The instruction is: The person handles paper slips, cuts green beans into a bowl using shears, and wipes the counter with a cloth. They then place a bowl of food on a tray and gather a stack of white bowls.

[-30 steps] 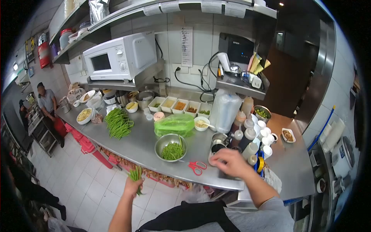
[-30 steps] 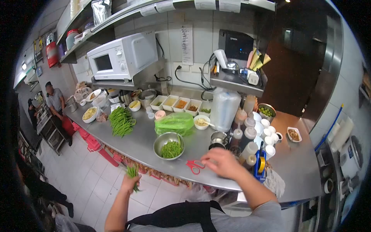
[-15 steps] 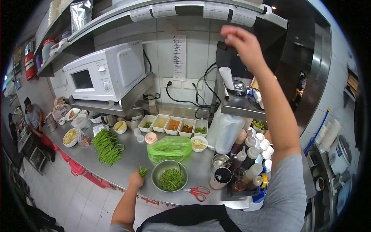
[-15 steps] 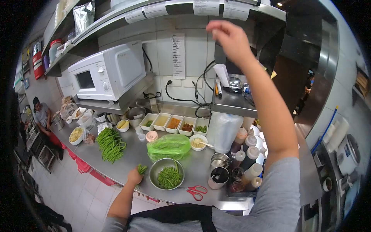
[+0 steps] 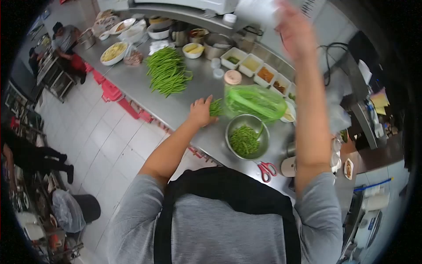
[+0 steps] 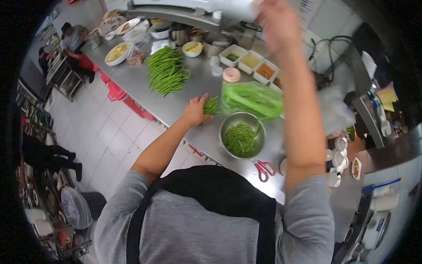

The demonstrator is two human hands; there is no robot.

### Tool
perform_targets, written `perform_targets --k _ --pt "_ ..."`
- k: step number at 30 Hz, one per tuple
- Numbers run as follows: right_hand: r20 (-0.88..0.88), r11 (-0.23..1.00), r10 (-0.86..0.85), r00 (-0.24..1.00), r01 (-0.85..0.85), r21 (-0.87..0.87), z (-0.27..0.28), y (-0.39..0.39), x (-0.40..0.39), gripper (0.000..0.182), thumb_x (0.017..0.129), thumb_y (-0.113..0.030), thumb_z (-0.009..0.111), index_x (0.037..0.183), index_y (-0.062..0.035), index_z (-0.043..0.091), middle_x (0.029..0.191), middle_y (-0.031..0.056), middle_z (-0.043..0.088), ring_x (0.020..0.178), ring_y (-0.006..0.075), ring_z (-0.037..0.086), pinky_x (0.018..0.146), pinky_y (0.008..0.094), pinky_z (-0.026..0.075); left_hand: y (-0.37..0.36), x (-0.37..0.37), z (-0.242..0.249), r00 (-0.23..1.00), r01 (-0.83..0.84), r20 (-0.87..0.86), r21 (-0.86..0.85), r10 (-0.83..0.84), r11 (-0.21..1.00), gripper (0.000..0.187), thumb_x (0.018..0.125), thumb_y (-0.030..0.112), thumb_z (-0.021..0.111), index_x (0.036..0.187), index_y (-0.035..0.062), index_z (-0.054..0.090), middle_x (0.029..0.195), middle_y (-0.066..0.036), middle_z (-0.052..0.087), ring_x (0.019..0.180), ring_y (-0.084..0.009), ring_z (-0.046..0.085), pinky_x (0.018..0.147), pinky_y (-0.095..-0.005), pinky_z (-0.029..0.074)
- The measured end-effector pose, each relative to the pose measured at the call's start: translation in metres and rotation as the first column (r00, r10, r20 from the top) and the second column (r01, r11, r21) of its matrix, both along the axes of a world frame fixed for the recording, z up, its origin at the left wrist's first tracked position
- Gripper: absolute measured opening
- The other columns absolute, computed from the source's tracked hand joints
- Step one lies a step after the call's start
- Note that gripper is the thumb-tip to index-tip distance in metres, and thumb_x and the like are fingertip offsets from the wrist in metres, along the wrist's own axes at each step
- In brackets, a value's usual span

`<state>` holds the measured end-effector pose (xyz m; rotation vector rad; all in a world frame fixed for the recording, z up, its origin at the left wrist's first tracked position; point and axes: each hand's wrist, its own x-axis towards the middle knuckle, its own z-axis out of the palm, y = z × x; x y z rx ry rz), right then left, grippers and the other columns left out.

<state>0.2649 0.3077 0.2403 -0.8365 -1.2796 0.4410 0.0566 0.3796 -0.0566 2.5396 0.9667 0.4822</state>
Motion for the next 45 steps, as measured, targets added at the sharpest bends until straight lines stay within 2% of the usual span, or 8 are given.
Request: perform_targets --k 5,9,15,32,38,39,41,45 --pt "-0.493 0.857 -0.007 0.870 -0.249 -0.451 -0.225 0.075 -0.136 0.032 0.072 0.011 0.051 0.099 -0.0023 0.060 0.091 0.0056 0.062 0.073 0.0119 0.057 0.064 0.0238 0.048 0.051 -0.103 -0.048 0.865 -0.253 0.442 -0.023 0.236 0.967 0.034 0.074 0.009 0.062 0.105 0.0042 0.051 0.105 -0.017 0.051 0.096 -0.0322 0.051 0.083 -0.0393 0.043" --pt "-0.283 0.711 -0.140 0.949 -0.103 -0.696 -0.322 0.095 -0.184 0.030 0.072 0.011 0.054 0.098 -0.0018 0.061 0.090 0.0061 0.060 0.075 0.0135 0.058 0.064 0.0245 0.049 0.060 -0.153 -0.050 0.719 -0.381 0.588 -0.113 0.371 0.918 0.025 0.072 0.006 0.061 0.095 0.0029 0.052 0.091 -0.014 0.053 0.089 -0.0307 0.050 0.079 -0.0402 0.039" --pt "0.093 0.614 -0.250 0.964 0.232 -0.754 -0.370 0.108 -0.182 0.030 0.068 0.006 0.059 0.096 -0.0024 0.063 0.085 0.0075 0.061 0.071 0.0158 0.060 0.061 0.0259 0.049 0.057 -0.155 -0.057 0.892 -0.279 0.394 0.097 0.221 0.955 0.031 0.066 0.007 0.066 0.095 0.0134 0.058 0.096 -0.011 0.051 0.092 -0.0310 0.047 0.081 -0.0403 0.039" --pt "0.373 0.591 -0.271 0.887 0.459 -0.663 -0.367 0.108 -0.178 0.026 0.062 -0.004 0.061 0.088 -0.0089 0.067 0.079 0.0102 0.064 0.071 0.0223 0.061 0.067 0.0309 0.047 0.065 -0.150 0.014 0.852 -0.276 -0.411 0.177 0.326 0.945 0.043 0.064 0.038 0.068 0.101 0.0201 0.060 0.111 -0.008 0.046 0.110 -0.0277 0.039 0.088 -0.0513 0.033" --pt "0.288 0.642 -0.281 0.915 0.402 -0.653 -0.348 0.103 -0.187 0.029 0.064 0.001 0.055 0.089 -0.0080 0.066 0.083 0.0134 0.063 0.075 0.0271 0.061 0.071 0.0338 0.048 0.083 -0.168 -0.012 0.892 -0.327 -0.235 0.253 0.386 0.910 0.059 0.070 0.046 0.063 0.113 0.0076 0.054 0.117 -0.014 0.046 0.114 -0.0297 0.039 0.093 -0.0525 0.026" --pt "0.377 0.731 -0.248 0.892 0.428 -0.532 -0.349 0.105 -0.183 0.031 0.066 0.005 0.058 0.094 -0.0066 0.065 0.081 0.0081 0.064 0.070 0.0167 0.059 0.065 0.0288 0.048 0.089 -0.166 -0.033 0.914 -0.352 -0.116 0.242 0.388 0.904 0.054 0.071 0.039 0.061 0.113 0.0069 0.053 0.116 -0.015 0.047 0.113 -0.0302 0.040 0.094 -0.0518 0.026" --pt "0.453 0.883 -0.176 0.874 0.344 -0.320 -0.278 0.081 -0.181 0.033 0.067 0.010 0.052 0.092 -0.0085 0.062 0.091 0.0100 0.060 0.081 0.0213 0.059 0.070 0.0310 0.048 0.093 -0.146 -0.048 0.935 -0.355 0.095 0.243 0.341 0.903 0.046 0.073 0.024 0.058 0.113 0.0041 0.052 0.112 -0.017 0.050 0.110 -0.0320 0.043 0.094 -0.0473 0.029" --pt "0.776 0.974 -0.209 0.595 0.199 0.110 -0.119 0.028 -0.121 0.028 0.066 0.008 0.055 0.088 -0.0088 0.060 0.099 0.0101 0.055 0.091 0.0273 0.057 0.076 0.0325 0.049 0.056 -0.078 -0.015 0.996 -0.054 0.084 0.155 0.041 0.986 0.077 0.070 0.047 0.064 0.126 0.0010 0.038 0.124 -0.018 0.042 0.117 -0.0351 0.036 0.097 -0.0479 0.027"
